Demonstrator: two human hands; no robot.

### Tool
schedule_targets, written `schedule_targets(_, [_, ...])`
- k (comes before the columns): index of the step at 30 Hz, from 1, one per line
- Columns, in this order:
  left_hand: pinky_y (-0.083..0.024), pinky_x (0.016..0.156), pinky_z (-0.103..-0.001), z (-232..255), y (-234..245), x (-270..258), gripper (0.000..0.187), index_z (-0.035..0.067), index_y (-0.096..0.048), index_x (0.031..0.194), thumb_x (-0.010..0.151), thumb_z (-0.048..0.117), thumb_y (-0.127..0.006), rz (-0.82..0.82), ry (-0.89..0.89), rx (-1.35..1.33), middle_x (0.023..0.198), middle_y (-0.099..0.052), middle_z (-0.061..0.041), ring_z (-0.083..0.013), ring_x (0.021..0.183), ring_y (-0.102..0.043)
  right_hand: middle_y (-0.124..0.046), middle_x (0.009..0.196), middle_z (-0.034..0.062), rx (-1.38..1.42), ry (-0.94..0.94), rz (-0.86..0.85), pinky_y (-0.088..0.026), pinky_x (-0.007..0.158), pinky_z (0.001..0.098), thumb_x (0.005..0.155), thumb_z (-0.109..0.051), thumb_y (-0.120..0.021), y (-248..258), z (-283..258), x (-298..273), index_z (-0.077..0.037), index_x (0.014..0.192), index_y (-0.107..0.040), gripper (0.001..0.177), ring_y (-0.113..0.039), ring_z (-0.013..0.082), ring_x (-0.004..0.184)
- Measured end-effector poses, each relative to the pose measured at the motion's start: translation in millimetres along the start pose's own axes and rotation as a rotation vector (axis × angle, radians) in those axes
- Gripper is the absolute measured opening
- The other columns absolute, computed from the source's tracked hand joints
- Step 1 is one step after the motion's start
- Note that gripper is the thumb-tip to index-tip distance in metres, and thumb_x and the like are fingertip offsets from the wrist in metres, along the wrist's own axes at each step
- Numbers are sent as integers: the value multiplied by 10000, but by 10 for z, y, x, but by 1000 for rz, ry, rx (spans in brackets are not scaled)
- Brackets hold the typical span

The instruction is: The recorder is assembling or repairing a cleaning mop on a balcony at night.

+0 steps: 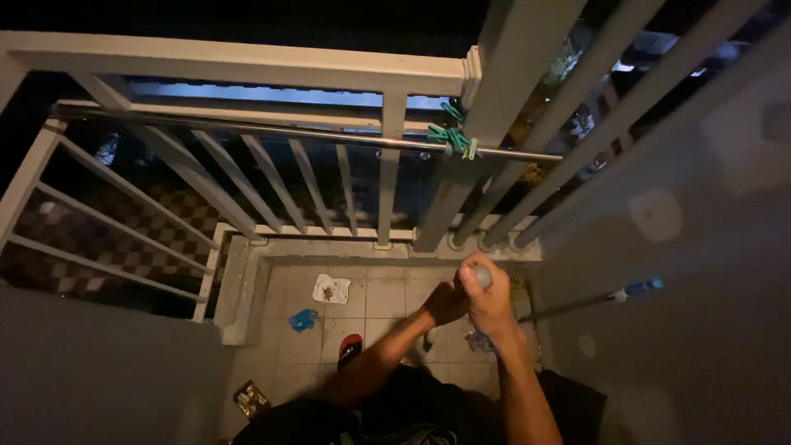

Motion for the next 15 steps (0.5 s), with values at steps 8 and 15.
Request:
schedule_targets(8, [-523, 509, -485, 20, 111, 65, 342, 144, -638, 1221, 916, 124, -484, -40, -158, 266, 732, -666, -219, -403, 594, -672, -610, 813, 16, 33, 55, 86, -449, 640, 249, 1033, -297, -573, -18, -155, 61, -26, 947, -612, 288, -531, 80, 712])
schedule_targets(15, [-525, 601, -455, 83, 461, -31, 192, 25, -660, 914, 943, 204, -596, -24, -150, 148, 774, -679, -221, -366, 682, -688, -626, 843, 37, 190, 60, 212, -482, 677, 263, 1046, -335, -575, -72, -109, 107, -25, 980, -586, 317, -575, 107, 741])
Point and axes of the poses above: each hand's wrist, its own x-axis towards the middle knuckle, its own y-axis out of the back of the hand, z = x × y, the point moved 6 cm from there along x, towards the middle knuckle
